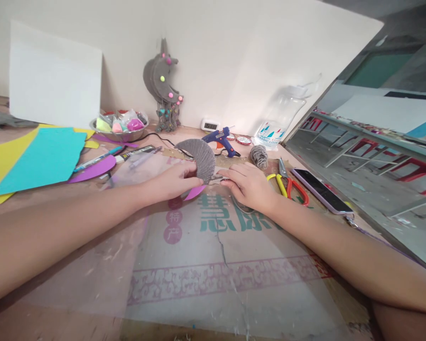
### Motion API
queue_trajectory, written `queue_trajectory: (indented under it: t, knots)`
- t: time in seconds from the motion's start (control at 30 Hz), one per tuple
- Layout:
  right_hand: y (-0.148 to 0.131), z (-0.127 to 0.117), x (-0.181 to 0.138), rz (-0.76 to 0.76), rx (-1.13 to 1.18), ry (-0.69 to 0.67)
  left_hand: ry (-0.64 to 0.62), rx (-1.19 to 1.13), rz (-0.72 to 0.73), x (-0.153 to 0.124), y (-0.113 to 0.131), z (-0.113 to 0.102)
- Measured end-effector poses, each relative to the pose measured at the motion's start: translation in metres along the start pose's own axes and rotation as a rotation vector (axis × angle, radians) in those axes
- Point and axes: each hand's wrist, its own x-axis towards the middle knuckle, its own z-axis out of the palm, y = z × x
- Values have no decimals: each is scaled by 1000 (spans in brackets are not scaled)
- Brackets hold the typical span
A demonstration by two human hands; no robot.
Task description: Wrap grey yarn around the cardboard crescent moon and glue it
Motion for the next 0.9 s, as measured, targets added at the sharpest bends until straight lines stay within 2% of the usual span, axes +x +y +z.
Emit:
queue_trajectory:
  t: [0.33, 0.9]
  knots:
    - [3, 3, -3, 2, 9, 40, -3, 3, 41, 3, -12, 2]
    - [1, -1, -1, -8, 16, 21, -6, 33, 23, 0, -5, 1]
